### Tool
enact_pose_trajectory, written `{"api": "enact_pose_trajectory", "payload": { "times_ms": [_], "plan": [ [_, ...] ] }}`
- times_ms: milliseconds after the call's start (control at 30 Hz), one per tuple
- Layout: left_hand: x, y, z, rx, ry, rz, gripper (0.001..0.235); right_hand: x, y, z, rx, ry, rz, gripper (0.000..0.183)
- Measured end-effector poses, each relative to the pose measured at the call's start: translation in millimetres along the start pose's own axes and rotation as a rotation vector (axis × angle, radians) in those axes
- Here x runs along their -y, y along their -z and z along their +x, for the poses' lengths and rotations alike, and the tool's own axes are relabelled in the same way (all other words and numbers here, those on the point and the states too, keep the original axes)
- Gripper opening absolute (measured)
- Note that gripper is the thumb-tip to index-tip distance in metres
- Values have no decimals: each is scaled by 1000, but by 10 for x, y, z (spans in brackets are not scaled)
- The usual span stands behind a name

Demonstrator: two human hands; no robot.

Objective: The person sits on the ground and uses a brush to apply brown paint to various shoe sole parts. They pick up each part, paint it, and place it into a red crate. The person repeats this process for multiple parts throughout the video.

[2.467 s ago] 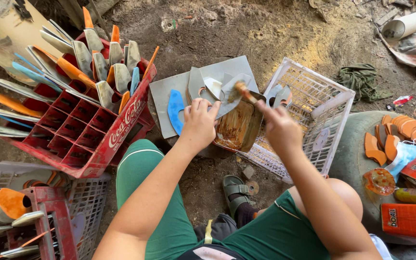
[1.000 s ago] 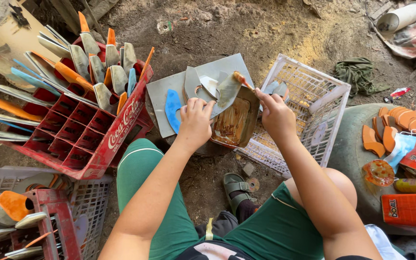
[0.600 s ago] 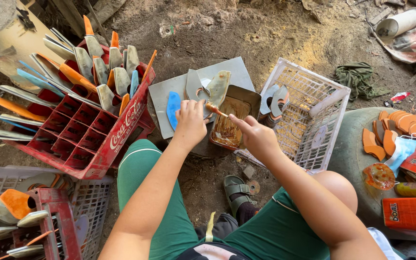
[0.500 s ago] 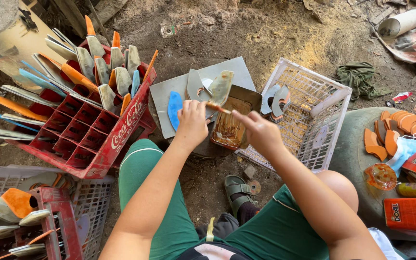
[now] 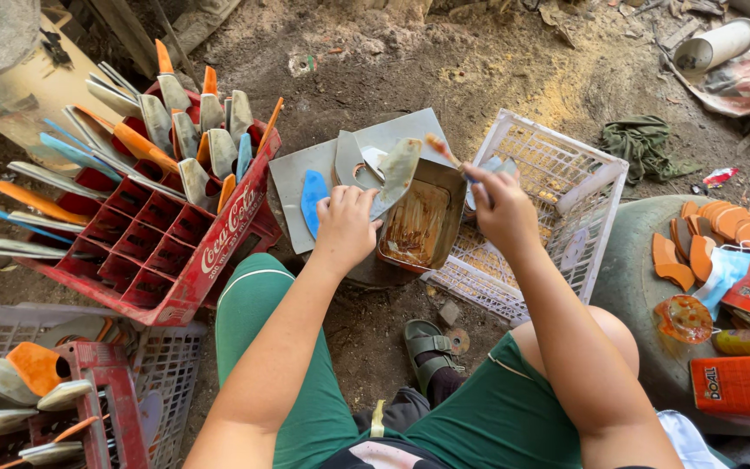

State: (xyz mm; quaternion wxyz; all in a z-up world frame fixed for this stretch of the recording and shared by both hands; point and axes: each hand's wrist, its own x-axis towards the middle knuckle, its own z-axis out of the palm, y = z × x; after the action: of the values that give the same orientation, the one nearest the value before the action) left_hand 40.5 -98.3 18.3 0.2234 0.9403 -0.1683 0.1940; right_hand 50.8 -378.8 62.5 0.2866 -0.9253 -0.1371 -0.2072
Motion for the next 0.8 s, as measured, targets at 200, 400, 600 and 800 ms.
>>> {"api": "enact_pose_trajectory", "payload": {
  "times_ms": [200, 400, 600, 800],
  "plan": [
    [35, 72, 36, -18, 14, 15, 49, 101, -200, -130, 165, 145, -129, 41],
    [-72, 183, 0, 41, -79, 3, 47, -267, -166, 80, -63, 12, -212, 27],
    [-65, 140, 33, 34, 14, -283, 41, -360, -51, 100, -168, -48, 69, 30],
    [-109, 72, 108, 102, 449, -1687, 46, -62, -56, 53, 57, -430, 785, 27]
  ]
}}
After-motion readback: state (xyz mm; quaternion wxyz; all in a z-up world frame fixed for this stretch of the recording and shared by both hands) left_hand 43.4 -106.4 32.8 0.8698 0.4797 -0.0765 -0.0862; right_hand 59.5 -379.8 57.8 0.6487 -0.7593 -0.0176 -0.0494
